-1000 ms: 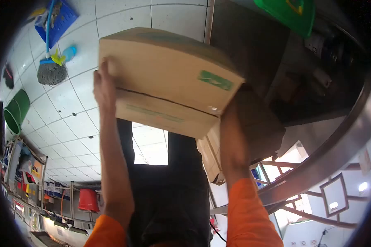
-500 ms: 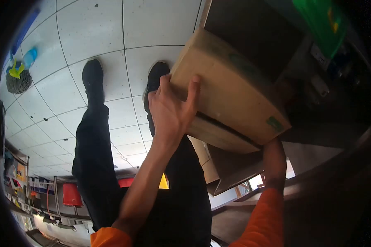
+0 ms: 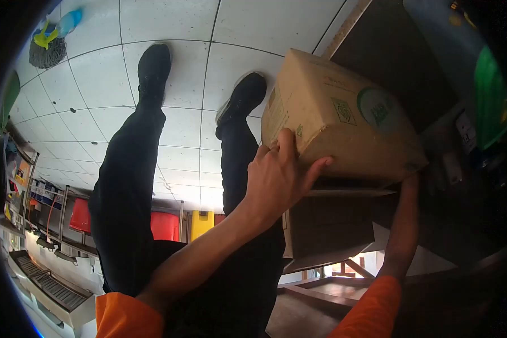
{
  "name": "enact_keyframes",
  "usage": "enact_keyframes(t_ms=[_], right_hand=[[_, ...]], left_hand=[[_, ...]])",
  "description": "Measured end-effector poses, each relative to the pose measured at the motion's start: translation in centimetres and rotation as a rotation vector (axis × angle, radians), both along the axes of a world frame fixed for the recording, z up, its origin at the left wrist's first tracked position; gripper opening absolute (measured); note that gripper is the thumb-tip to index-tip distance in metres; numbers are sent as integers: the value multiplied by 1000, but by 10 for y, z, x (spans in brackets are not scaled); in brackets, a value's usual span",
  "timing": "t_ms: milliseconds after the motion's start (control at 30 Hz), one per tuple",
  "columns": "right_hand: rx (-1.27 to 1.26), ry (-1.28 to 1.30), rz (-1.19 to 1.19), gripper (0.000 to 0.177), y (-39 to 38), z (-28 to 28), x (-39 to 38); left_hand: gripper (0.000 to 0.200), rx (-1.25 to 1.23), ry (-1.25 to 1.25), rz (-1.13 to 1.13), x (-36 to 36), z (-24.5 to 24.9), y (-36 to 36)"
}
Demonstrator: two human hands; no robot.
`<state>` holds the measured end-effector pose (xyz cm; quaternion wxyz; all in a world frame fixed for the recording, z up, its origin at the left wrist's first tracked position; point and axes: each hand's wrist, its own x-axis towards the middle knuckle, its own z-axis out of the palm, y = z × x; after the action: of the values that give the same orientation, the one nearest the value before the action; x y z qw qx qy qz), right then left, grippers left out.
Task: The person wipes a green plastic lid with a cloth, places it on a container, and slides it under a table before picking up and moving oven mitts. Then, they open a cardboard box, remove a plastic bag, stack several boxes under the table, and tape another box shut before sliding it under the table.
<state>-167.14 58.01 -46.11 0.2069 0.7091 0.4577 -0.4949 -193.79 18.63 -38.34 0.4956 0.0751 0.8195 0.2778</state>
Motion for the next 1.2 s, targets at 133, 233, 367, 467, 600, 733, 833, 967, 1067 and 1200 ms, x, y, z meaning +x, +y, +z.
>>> enact_keyframes(t_ms=[133,233,367,467,600,733,833,967,1067,1200], right_hand=[[-166,75,-231,66,22,38,-50],[-210,41,167,66,1,60,-111],[-469,-369,111,66,14,32,-96],[-306,-342,284,66,3,44,-81],[-69,-96,762,60,35,33,3],[302,-411,1074,50,51,13,32],[407,-468,1204,47,43,33,44],[422,-408,1315,46,58,34,73],[343,-499,1600,48,89,22,105],[299,-609,1694,48,82,29,96]], left_hand=[[94,65,-119,-3,-13,0,0],[113,62,-182,-125,-13,-1,2],[111,73,-179,-93,-5,5,-2],[109,75,-135,-227,0,-1,0],[110,89,-195,-352,23,-2,13],[111,57,-165,-394,46,-3,21],[113,-8,-162,-424,64,-2,28],[113,-68,-73,-410,96,-8,36],[114,-10,-221,-423,97,-13,39],[114,-5,-237,-399,98,-10,37]])
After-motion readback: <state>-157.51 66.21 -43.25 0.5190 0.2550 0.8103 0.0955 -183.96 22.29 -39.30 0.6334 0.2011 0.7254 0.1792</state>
